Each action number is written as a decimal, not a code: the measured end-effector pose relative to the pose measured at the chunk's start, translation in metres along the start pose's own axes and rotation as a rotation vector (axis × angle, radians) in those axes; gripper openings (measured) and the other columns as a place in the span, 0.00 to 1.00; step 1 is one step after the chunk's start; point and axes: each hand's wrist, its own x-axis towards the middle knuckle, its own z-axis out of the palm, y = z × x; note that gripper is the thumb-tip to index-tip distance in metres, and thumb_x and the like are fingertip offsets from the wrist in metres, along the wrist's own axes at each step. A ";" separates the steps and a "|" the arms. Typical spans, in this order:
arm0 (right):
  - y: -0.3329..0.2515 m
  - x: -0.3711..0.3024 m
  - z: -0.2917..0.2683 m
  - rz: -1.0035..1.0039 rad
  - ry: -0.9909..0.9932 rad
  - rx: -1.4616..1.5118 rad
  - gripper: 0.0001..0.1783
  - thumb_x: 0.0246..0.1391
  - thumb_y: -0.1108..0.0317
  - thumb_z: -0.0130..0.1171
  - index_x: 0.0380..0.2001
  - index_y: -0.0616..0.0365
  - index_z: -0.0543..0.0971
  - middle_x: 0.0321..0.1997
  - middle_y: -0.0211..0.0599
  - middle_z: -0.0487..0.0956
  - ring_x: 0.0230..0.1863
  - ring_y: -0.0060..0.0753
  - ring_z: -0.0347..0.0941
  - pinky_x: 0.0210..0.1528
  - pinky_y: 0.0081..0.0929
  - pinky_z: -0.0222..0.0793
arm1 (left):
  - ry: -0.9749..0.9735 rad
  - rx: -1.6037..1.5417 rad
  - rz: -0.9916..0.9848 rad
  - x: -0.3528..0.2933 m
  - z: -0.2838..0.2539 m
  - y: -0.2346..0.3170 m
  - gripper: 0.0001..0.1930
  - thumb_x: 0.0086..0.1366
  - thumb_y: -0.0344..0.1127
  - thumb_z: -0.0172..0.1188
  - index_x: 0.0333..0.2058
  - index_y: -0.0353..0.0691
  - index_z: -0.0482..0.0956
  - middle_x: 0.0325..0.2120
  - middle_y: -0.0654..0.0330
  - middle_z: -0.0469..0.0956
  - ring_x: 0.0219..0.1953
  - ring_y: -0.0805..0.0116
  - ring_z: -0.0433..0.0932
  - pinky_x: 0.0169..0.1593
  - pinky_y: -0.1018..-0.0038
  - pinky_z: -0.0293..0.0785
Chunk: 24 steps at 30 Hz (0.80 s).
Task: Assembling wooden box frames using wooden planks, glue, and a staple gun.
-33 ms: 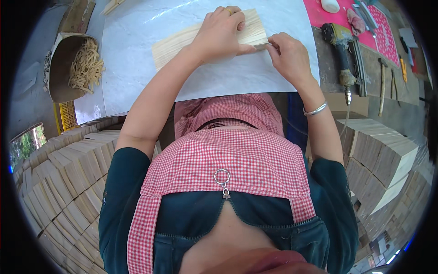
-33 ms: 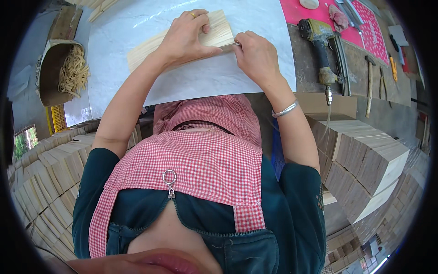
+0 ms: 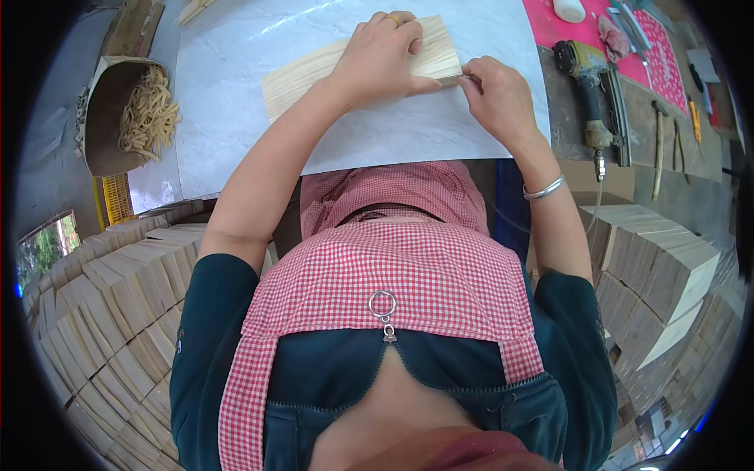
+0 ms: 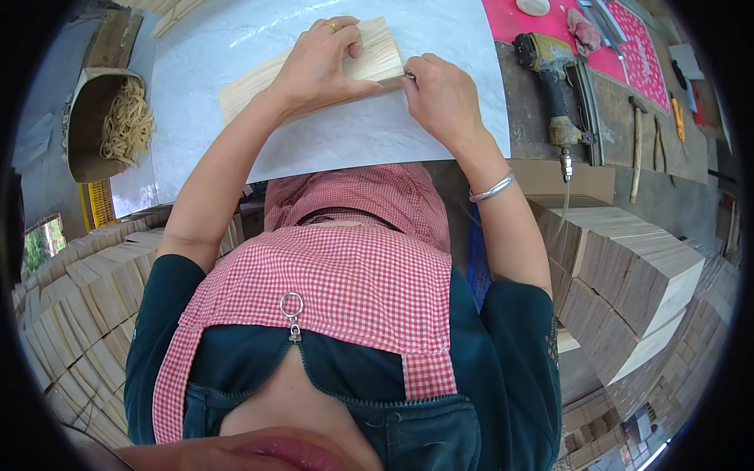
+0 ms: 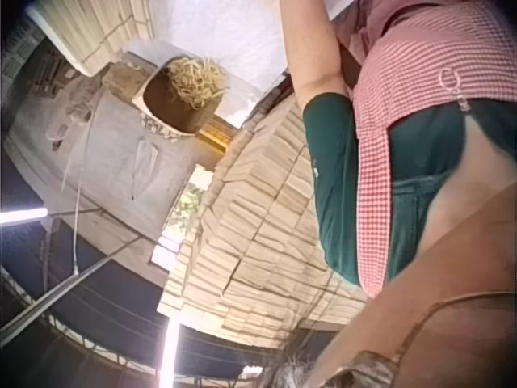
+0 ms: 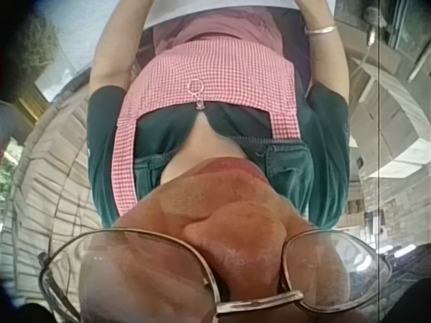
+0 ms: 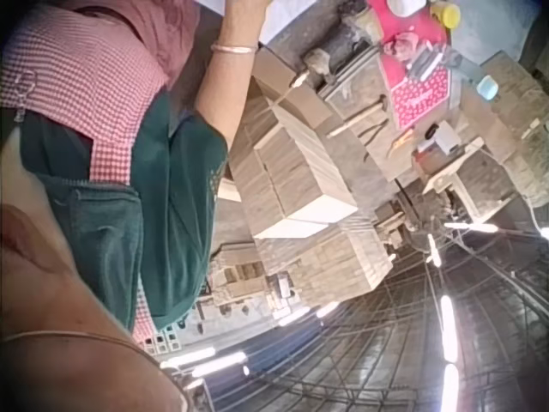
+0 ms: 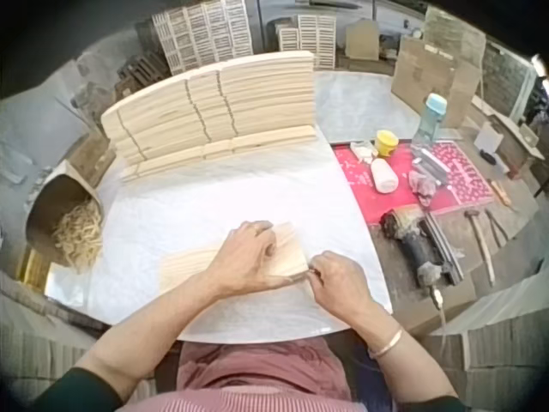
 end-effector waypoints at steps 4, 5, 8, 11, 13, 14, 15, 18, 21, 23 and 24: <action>-0.003 0.008 -0.008 0.002 -0.077 0.004 0.05 0.48 0.73 0.60 0.27 0.61 0.83 0.25 0.42 0.81 0.23 0.45 0.74 0.31 0.38 0.71 | 0.032 0.021 0.041 -0.002 0.001 -0.001 0.27 0.41 0.48 0.81 0.29 0.41 0.71 0.60 0.51 0.74 0.58 0.50 0.73 0.59 0.61 0.71; -0.003 0.010 -0.009 0.004 -0.104 0.004 0.05 0.47 0.74 0.59 0.26 0.62 0.83 0.24 0.44 0.81 0.23 0.46 0.73 0.31 0.39 0.70 | 0.042 0.027 0.055 -0.004 0.002 -0.002 0.27 0.41 0.47 0.81 0.29 0.41 0.71 0.60 0.50 0.74 0.57 0.50 0.74 0.59 0.62 0.72; -0.004 0.016 -0.014 0.027 -0.143 0.025 0.05 0.45 0.74 0.59 0.23 0.63 0.82 0.21 0.46 0.79 0.21 0.47 0.72 0.29 0.40 0.69 | 0.050 -0.004 0.066 -0.003 0.003 -0.004 0.27 0.41 0.46 0.80 0.28 0.41 0.71 0.60 0.50 0.75 0.57 0.49 0.74 0.59 0.62 0.72; -0.003 0.020 -0.015 0.050 -0.186 0.044 0.05 0.43 0.75 0.59 0.20 0.65 0.81 0.19 0.48 0.78 0.20 0.49 0.71 0.28 0.41 0.68 | 0.058 -0.037 0.073 -0.002 0.006 -0.006 0.26 0.41 0.45 0.80 0.28 0.41 0.70 0.59 0.49 0.75 0.56 0.49 0.74 0.59 0.61 0.71; -0.002 0.023 -0.015 0.067 -0.187 0.083 0.05 0.43 0.75 0.58 0.20 0.65 0.81 0.18 0.49 0.78 0.19 0.51 0.70 0.27 0.42 0.68 | 0.086 -0.057 0.093 -0.001 0.009 -0.007 0.26 0.41 0.45 0.80 0.28 0.41 0.70 0.59 0.49 0.75 0.56 0.49 0.74 0.59 0.61 0.71; -0.001 0.024 -0.015 0.074 -0.190 0.102 0.05 0.42 0.75 0.58 0.20 0.66 0.81 0.17 0.49 0.77 0.18 0.52 0.69 0.27 0.42 0.67 | 0.101 -0.067 0.101 -0.001 0.011 -0.008 0.26 0.41 0.45 0.80 0.28 0.41 0.70 0.59 0.49 0.75 0.56 0.49 0.75 0.59 0.61 0.71; 0.000 0.026 -0.014 0.081 -0.192 0.120 0.05 0.42 0.75 0.58 0.19 0.66 0.80 0.17 0.50 0.77 0.18 0.53 0.68 0.26 0.43 0.67 | 0.116 -0.078 0.109 -0.001 0.013 -0.011 0.26 0.41 0.44 0.80 0.28 0.41 0.70 0.58 0.49 0.76 0.56 0.49 0.75 0.59 0.61 0.71; 0.002 0.029 -0.017 0.072 -0.168 0.130 0.06 0.43 0.72 0.59 0.19 0.64 0.81 0.17 0.50 0.77 0.17 0.54 0.68 0.26 0.44 0.66 | 0.298 -0.077 0.200 0.002 0.024 -0.018 0.25 0.43 0.46 0.78 0.28 0.41 0.70 0.55 0.48 0.77 0.56 0.48 0.74 0.57 0.60 0.71; 0.009 0.015 -0.019 0.012 -0.189 0.079 0.07 0.44 0.70 0.57 0.21 0.59 0.82 0.20 0.49 0.79 0.20 0.55 0.72 0.28 0.47 0.68 | 0.234 -0.088 0.222 0.000 0.024 -0.019 0.26 0.46 0.54 0.74 0.28 0.41 0.72 0.52 0.48 0.77 0.48 0.46 0.74 0.54 0.58 0.70; 0.013 0.017 -0.020 0.128 -0.284 0.192 0.09 0.47 0.69 0.56 0.27 0.60 0.83 0.28 0.48 0.83 0.26 0.55 0.76 0.31 0.47 0.70 | 0.206 -0.081 0.177 -0.012 0.033 -0.024 0.25 0.45 0.53 0.74 0.30 0.41 0.72 0.57 0.45 0.73 0.54 0.45 0.73 0.59 0.57 0.68; 0.012 0.023 -0.017 0.165 -0.236 0.312 0.10 0.48 0.68 0.56 0.29 0.61 0.83 0.31 0.48 0.84 0.28 0.54 0.77 0.33 0.47 0.71 | 0.267 -0.065 0.209 -0.013 0.038 -0.031 0.25 0.44 0.51 0.74 0.30 0.41 0.72 0.57 0.44 0.73 0.55 0.45 0.72 0.60 0.57 0.67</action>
